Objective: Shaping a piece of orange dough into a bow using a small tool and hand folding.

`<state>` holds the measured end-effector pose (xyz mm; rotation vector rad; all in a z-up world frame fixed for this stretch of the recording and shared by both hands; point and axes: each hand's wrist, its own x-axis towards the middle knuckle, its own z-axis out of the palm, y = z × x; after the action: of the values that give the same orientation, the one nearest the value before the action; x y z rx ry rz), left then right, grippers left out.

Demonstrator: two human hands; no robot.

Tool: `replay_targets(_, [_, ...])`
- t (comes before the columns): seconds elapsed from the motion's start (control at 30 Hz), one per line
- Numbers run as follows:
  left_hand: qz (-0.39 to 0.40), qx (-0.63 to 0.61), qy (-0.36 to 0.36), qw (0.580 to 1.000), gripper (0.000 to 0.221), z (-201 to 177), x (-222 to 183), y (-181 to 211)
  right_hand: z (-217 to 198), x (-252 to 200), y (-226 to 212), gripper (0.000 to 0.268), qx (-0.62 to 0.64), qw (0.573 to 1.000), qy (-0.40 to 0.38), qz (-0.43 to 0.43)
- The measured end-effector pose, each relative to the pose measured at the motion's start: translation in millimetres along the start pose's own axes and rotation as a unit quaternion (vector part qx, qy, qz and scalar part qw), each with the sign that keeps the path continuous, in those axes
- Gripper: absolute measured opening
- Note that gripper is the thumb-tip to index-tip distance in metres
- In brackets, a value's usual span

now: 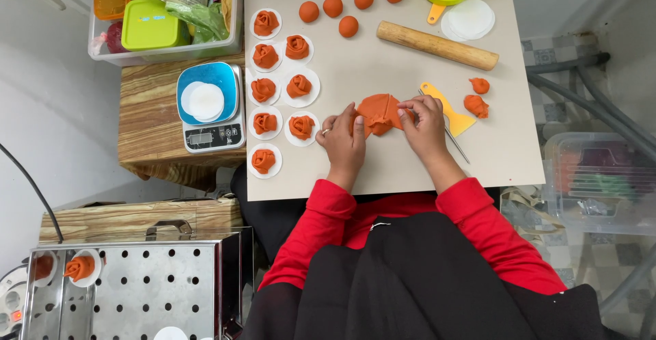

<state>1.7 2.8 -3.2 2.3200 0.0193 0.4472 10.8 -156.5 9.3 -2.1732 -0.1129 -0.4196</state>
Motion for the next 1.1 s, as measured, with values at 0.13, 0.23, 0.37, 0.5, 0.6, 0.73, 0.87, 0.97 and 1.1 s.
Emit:
replay_targets(0.13, [-0.014,0.005,-0.008,1.000,0.041,-2,0,2,-2,0,-1,0.009,-0.018,1.000,-0.016,-0.005])
replay_targets(0.23, [-0.031,-0.017,-0.010,0.999,0.043,-6,1,7,-3,1,-6,0.012,-0.023,0.999,-0.027,0.006])
replay_targets(0.37, [-0.042,-0.021,-0.012,0.999,0.043,-8,1,7,-2,1,-3,0.014,-0.029,0.999,-0.031,0.012])
replay_targets(0.5, [-0.053,-0.031,-0.020,0.998,0.046,-15,4,14,0,10,6,0.020,-0.044,0.994,-0.076,0.061])
replay_targets(0.6, [-0.051,-0.023,-0.024,0.998,0.046,-11,3,10,5,26,12,0.024,-0.100,0.987,-0.123,0.027])
replay_targets(0.73, [-0.047,-0.016,-0.024,0.998,0.046,-9,4,8,20,42,15,0.026,-0.202,0.966,-0.156,-0.027])
replay_targets(0.87, [-0.042,-0.014,-0.022,0.999,0.045,-11,4,10,24,48,11,0.020,-0.271,0.945,-0.168,-0.073])
replay_targets(0.97, [-0.038,-0.008,-0.022,0.999,0.045,-10,4,8,27,49,14,0.015,-0.279,0.946,-0.143,-0.086])
replay_targets(1.1, [-0.044,-0.001,-0.030,0.999,0.047,-11,6,8,29,49,14,0.010,-0.237,0.961,-0.138,-0.043])
